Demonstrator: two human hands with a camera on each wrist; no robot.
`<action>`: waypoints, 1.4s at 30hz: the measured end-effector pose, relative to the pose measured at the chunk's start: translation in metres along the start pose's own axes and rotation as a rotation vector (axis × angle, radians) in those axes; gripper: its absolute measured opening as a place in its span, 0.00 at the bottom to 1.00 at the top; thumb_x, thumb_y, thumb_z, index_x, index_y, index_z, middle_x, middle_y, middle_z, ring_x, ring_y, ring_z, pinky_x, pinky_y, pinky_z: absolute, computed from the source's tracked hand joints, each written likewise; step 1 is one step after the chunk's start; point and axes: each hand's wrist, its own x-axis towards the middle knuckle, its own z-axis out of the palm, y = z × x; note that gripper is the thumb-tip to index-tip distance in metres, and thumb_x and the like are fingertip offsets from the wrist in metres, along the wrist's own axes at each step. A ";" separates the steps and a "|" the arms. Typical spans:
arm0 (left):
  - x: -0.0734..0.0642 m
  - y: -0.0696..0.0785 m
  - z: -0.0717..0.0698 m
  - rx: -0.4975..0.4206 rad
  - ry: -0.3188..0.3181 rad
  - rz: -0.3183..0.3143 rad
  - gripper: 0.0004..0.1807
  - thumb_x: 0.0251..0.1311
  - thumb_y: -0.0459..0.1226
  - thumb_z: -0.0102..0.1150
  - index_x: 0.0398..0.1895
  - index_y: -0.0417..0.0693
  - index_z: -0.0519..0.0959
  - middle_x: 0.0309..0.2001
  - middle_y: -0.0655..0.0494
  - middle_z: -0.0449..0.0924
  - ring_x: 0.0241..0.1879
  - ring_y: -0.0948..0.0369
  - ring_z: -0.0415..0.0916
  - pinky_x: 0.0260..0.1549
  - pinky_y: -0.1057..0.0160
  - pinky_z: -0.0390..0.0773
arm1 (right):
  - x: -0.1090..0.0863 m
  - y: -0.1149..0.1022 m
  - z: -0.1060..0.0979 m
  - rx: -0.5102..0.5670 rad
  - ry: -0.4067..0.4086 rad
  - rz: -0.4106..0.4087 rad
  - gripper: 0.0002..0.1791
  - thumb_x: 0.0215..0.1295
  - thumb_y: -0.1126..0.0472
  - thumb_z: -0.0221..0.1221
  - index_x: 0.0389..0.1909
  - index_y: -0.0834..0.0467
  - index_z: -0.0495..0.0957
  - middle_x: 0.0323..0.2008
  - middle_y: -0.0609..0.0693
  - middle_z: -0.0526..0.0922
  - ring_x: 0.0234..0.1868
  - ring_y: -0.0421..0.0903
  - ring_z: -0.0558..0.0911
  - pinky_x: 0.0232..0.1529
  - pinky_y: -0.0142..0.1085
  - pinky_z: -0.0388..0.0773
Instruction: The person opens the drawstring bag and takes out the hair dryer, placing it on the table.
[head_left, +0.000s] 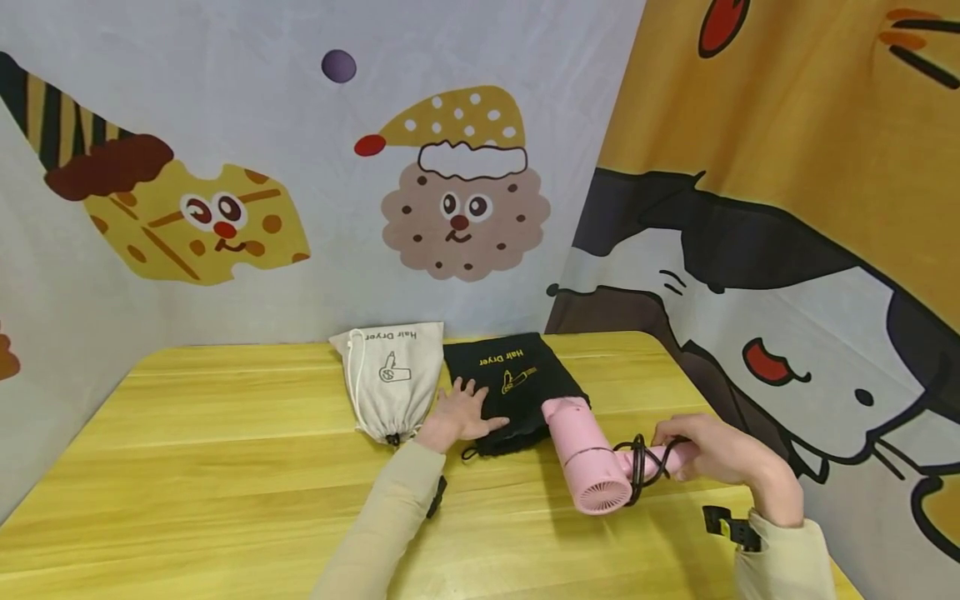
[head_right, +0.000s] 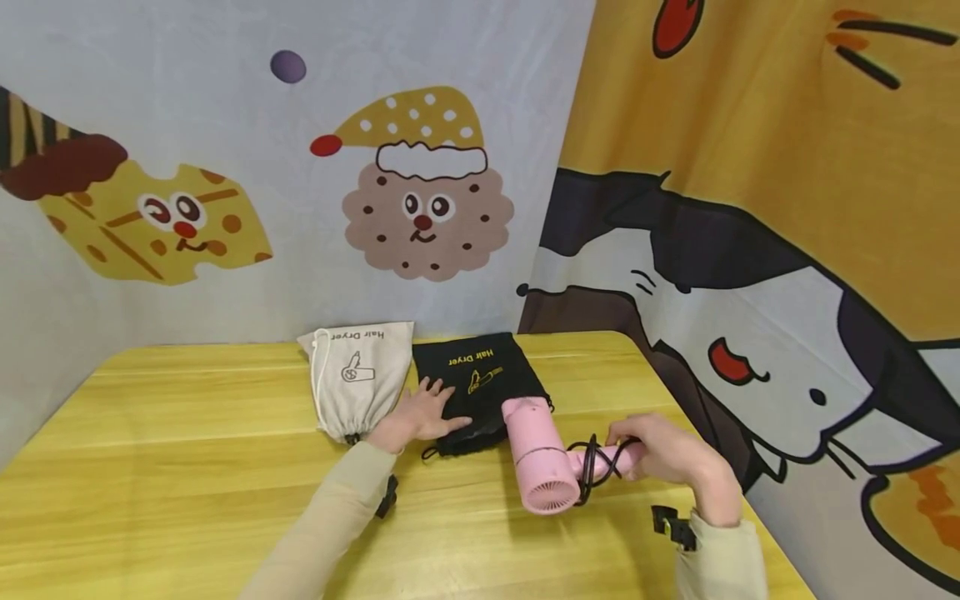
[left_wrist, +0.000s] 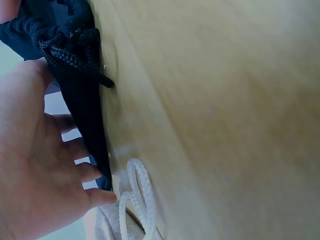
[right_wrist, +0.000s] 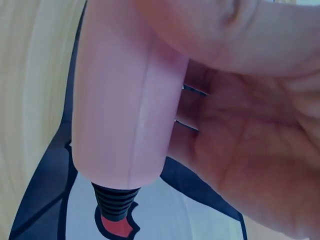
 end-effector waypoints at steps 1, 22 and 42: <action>0.000 0.000 0.000 0.001 0.003 -0.001 0.43 0.60 0.67 0.40 0.72 0.52 0.58 0.74 0.46 0.53 0.75 0.46 0.47 0.69 0.42 0.54 | -0.002 0.001 -0.001 -0.004 0.000 -0.001 0.22 0.37 0.72 0.68 0.31 0.45 0.77 0.29 0.37 0.74 0.31 0.30 0.68 0.31 0.26 0.66; -0.022 0.032 -0.002 0.162 0.109 0.109 0.18 0.61 0.49 0.58 0.51 0.52 0.79 0.46 0.51 0.81 0.47 0.51 0.78 0.42 0.55 0.81 | 0.004 0.019 0.003 -0.132 0.153 0.197 0.14 0.48 0.64 0.69 0.37 0.54 0.79 0.30 0.42 0.79 0.30 0.36 0.69 0.31 0.29 0.65; -0.033 0.032 0.001 0.062 0.024 0.202 0.21 0.64 0.47 0.55 0.61 0.63 0.74 0.57 0.54 0.77 0.65 0.53 0.67 0.68 0.57 0.62 | 0.026 0.049 0.015 -0.086 0.292 0.576 0.25 0.57 0.54 0.62 0.50 0.68 0.75 0.42 0.67 0.79 0.38 0.59 0.77 0.33 0.52 0.73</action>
